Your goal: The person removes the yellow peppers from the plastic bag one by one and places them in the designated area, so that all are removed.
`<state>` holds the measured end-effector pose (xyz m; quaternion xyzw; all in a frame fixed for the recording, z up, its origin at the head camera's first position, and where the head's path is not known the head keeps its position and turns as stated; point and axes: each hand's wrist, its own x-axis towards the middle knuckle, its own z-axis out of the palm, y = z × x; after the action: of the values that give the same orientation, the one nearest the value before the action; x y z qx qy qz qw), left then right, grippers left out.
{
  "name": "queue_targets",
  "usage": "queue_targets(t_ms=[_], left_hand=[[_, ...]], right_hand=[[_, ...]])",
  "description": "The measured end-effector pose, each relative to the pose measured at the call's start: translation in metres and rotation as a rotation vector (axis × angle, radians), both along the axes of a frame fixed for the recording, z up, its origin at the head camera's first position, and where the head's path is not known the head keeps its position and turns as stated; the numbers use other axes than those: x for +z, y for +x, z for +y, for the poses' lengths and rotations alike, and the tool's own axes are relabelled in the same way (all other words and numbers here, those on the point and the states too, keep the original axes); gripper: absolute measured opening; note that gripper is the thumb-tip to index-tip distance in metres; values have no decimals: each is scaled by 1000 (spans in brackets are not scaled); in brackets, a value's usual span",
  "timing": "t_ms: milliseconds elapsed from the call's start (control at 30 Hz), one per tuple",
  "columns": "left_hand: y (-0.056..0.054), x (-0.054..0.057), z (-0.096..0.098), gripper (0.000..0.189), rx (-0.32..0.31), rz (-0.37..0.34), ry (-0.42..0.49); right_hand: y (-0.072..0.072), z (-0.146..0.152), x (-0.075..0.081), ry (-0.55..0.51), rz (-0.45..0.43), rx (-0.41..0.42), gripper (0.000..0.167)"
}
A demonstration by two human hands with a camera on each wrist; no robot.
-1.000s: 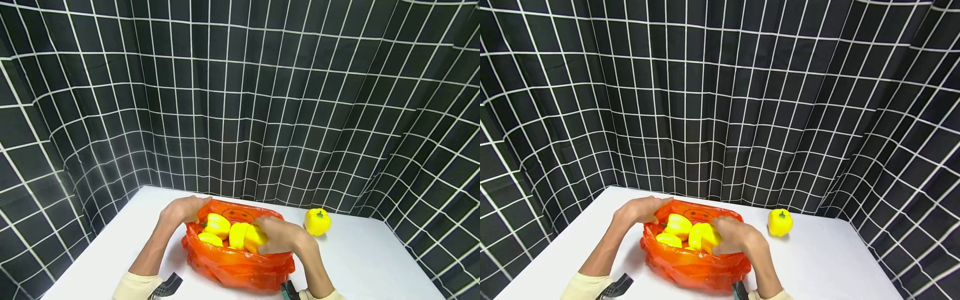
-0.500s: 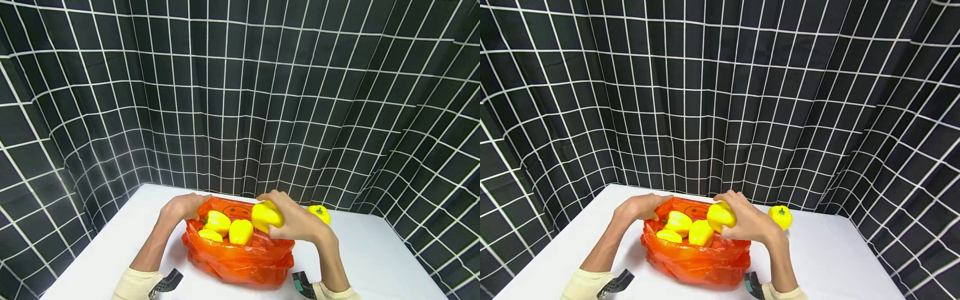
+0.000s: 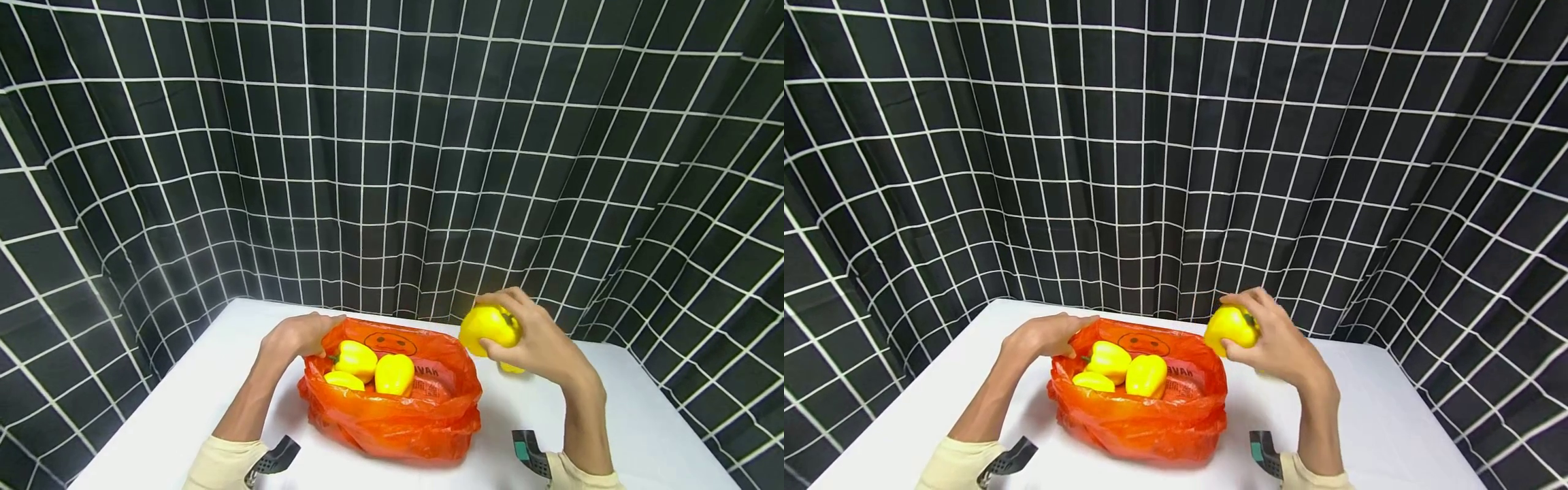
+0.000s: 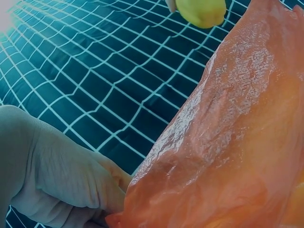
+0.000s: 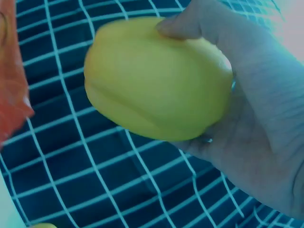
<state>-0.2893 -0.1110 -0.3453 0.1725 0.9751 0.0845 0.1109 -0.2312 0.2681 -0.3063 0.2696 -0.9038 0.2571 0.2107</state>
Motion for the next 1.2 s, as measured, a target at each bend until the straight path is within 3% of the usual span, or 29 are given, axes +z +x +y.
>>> queue_targets(t_ms=[133,367,833,967,1200], left_hand=[[-1,1,1,78,4,-8,2],[0,1,-1,79,2,-15,-1],[-3,0,-1,81,-4,-44,45],[-2,-1,-2,81,-10,-49,70],[-2,0,-2,81,-27,-39,65]], right_hand=[[3,18,3,-40,54,-103,59],[4,43,2,-26,-48,-310,69],[-7,89,-23,61,-93,-626,65],[-16,109,-41,67,-162,-648,65],[-35,131,-67,115,-368,-552,71]])
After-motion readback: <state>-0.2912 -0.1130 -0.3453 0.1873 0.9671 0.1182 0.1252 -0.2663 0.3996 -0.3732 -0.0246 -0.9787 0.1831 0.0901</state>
